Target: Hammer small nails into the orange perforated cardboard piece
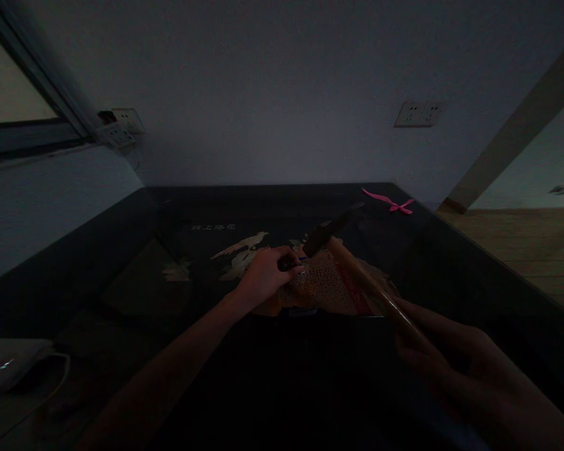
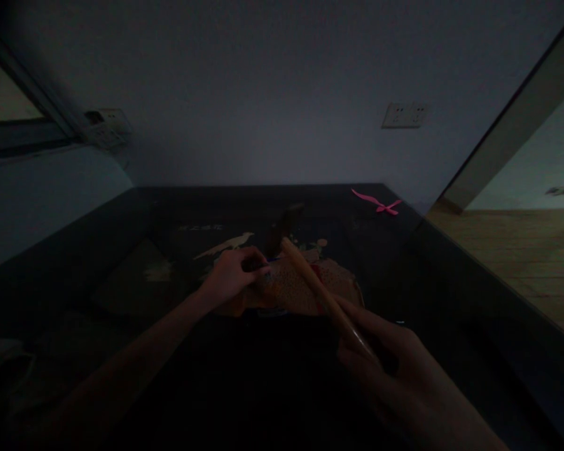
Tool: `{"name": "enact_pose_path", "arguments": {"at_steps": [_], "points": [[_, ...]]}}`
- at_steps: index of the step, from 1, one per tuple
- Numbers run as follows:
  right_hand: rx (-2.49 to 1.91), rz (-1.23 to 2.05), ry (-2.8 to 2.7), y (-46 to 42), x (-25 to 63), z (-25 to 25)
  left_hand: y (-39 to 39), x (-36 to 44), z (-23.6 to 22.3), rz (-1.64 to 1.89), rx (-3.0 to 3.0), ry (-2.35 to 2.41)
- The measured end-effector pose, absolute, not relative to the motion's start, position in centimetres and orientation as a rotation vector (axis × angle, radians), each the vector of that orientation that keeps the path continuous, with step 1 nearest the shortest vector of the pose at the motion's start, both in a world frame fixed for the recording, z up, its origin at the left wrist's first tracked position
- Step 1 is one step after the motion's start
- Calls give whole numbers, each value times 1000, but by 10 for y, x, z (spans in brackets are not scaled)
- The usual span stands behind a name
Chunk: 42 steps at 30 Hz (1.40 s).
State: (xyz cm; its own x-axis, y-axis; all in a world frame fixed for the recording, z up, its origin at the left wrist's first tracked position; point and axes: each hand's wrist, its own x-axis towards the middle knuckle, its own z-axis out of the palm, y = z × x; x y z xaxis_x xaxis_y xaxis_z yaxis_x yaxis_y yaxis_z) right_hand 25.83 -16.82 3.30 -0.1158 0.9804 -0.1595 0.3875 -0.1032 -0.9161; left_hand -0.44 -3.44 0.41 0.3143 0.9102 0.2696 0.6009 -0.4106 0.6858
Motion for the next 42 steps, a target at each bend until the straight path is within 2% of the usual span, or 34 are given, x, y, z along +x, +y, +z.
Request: {"name": "enact_pose_path", "arguments": {"at_steps": [5, 11, 13, 16, 20, 24, 27, 36, 42], "points": [[-1405, 1176, -1205, -175, 252, 17, -34, -11, 13, 974, 2137, 1220], [-1202, 1302, -965, -167, 242, -9, -60, -26, 58, 1184, 2383, 1317], [-1178, 1334, -946, -165, 243, -13, -80, -29, 69, 1129, 2446, 1299], [-1217, 1341, -944, -165, 246, -16, -111, -28, 68, 829, 2585, 1040], [-1299, 1330, -970, -168, 248, -16, -136, -16, 32, 190, 2853, 646], [-1304, 1336, -926, -170, 247, -13, -137, -7, -13, -215, 3014, 884], [-1293, 1377, -896, -172, 246, -11, -132, -6, -35, -376, 2944, 1179], [-1306, 1387, -885, -172, 247, -12, -127, -6, -55, -338, 2932, 1262], [-1245, 1386, -889, -173, 248, -16, -139, -8, -27, -135, 2744, 1124]]}}
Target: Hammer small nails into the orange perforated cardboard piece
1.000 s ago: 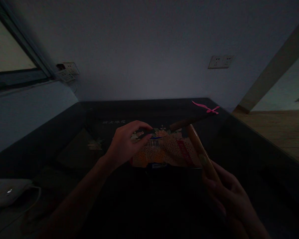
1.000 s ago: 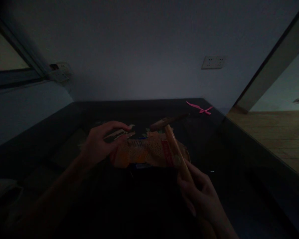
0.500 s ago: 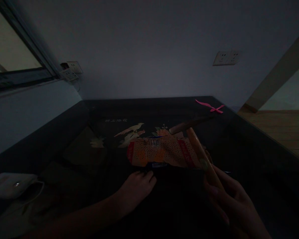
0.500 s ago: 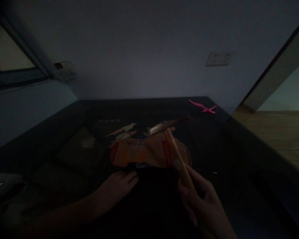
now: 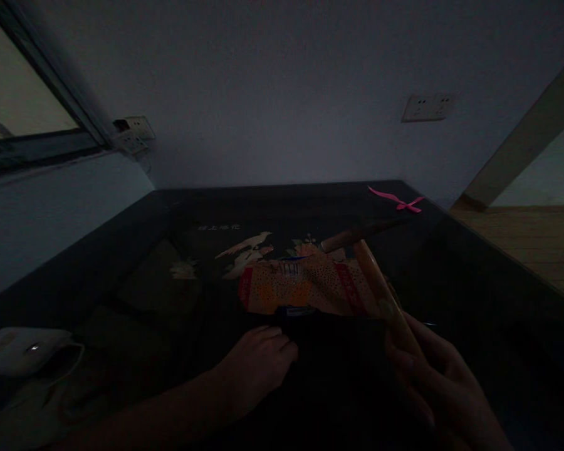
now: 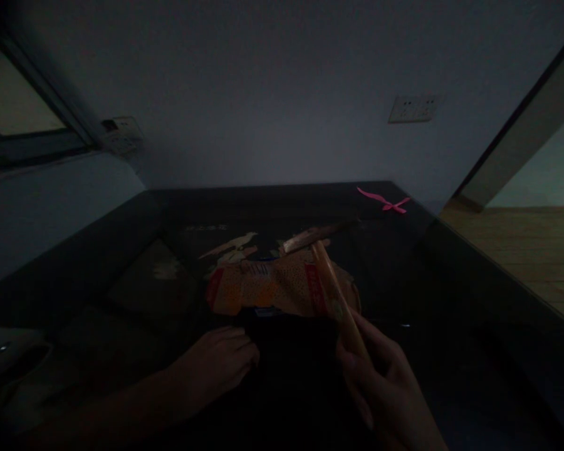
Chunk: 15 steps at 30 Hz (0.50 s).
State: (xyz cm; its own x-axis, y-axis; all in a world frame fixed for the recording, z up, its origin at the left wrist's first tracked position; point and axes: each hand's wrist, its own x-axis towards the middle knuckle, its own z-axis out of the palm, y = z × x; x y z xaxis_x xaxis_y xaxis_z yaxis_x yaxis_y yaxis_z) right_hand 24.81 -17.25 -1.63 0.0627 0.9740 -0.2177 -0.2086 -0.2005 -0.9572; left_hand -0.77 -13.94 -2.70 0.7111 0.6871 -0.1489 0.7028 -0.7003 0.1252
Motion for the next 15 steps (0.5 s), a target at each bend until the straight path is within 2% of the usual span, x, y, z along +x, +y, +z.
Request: {"name": "enact_pose_path", "arguments": {"at_steps": [4, 6, 11, 15], "points": [[-1268, 1362, -941, -172, 249, -18, -141, -12, 19, 292, 2618, 680], [-1276, 1352, -948, -171, 249, -19, -130, -14, 39, 551, 2585, 613], [-1263, 1357, -883, -169, 247, -21, -75, -9, 49, 1007, 2370, 1022], [-1300, 1329, -883, -168, 246, -25, -44, -1, 29, 1089, 2259, 1153]]}}
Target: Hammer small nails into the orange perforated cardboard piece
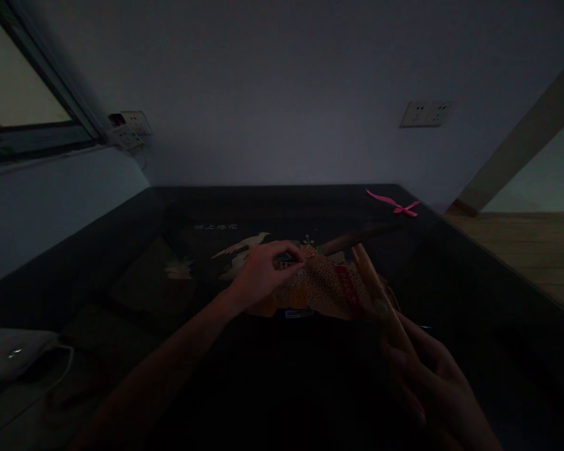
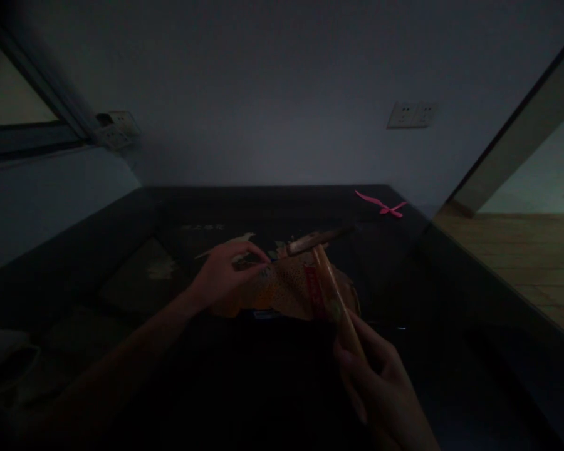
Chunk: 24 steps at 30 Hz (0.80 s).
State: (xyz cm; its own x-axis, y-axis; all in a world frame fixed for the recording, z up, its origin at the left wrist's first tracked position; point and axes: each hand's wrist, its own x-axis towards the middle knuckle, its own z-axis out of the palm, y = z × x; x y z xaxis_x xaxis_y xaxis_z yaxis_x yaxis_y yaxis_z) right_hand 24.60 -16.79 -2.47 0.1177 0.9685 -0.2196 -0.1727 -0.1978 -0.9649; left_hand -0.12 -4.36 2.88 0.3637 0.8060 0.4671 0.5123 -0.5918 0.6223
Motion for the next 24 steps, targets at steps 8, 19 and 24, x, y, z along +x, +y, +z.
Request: {"name": "enact_pose_path", "arguments": {"at_steps": [8, 19, 24], "points": [[-1299, 1336, -922, -166, 246, -26, -37, 3, 10, 1027, 2246, 1152], [-1339, 1332, -957, -169, 239, -21, -34, 3, 6, 1056, 2257, 1153], [-1397, 1292, -1076, -167, 243, -5, -33, 3, 2, 1071, 2178, 1145]]}}
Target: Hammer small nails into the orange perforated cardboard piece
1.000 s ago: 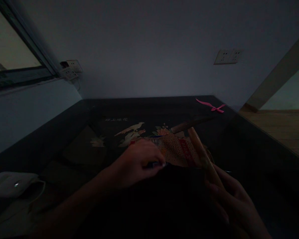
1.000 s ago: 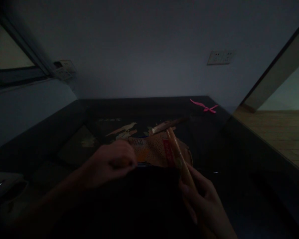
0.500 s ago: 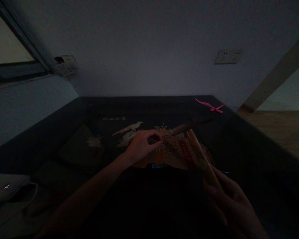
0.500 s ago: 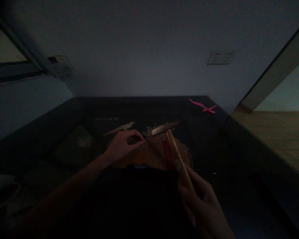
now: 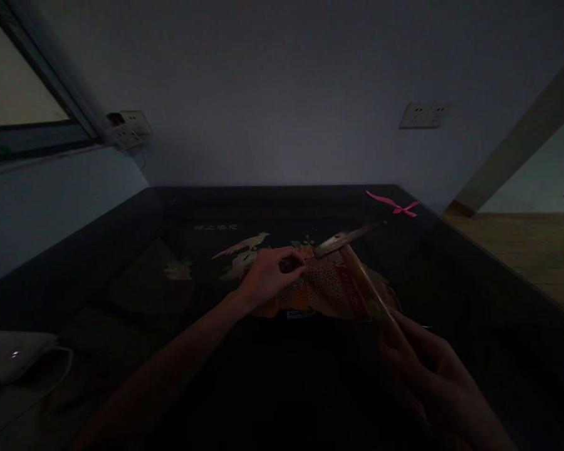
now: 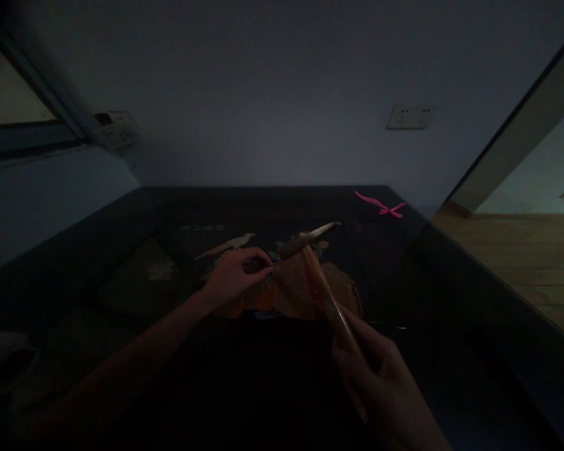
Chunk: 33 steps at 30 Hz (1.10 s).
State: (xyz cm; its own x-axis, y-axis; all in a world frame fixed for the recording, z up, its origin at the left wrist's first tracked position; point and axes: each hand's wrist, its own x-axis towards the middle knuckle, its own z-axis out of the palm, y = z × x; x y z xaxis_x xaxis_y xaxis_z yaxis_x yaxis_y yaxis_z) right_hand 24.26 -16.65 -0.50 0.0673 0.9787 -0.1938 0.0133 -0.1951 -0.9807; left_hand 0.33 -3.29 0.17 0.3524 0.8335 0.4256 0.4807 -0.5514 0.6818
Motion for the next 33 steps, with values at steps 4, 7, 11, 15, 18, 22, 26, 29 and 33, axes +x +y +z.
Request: {"name": "enact_pose_path", "arguments": {"at_steps": [4, 7, 11, 15, 18, 22, 26, 29, 33], "points": [[-1431, 1240, -1304, -164, 256, 13, -32, 2, -1, 1038, 2119, 1178], [-1479, 1259, -1455, -162, 264, 17, -32, 2, 0, 1018, 2098, 1199], [-1520, 1189, -1521, -161, 261, 23, -32, 2, 0, 1005, 2080, 1203], [-1504, 1100, -1556, -161, 255, 39, -31, 2, -1, 998, 2058, 1212], [-1459, 1040, -1640, -160, 257, 46, -31, 3, 0, 984, 2036, 1198], [-1458, 1084, -1721, -158, 259, 47, -32, 3, 3, 961, 2019, 1199], [-1460, 1053, -1732, -158, 258, 50, -32, 4, 4, 950, 2003, 1196], [-1428, 1061, -1743, -159, 256, 53, -31, 5, 2, 958, 1991, 1187], [-1452, 1058, -1745, -157, 253, 54, -30, 4, 1, 960, 2008, 1186]]}}
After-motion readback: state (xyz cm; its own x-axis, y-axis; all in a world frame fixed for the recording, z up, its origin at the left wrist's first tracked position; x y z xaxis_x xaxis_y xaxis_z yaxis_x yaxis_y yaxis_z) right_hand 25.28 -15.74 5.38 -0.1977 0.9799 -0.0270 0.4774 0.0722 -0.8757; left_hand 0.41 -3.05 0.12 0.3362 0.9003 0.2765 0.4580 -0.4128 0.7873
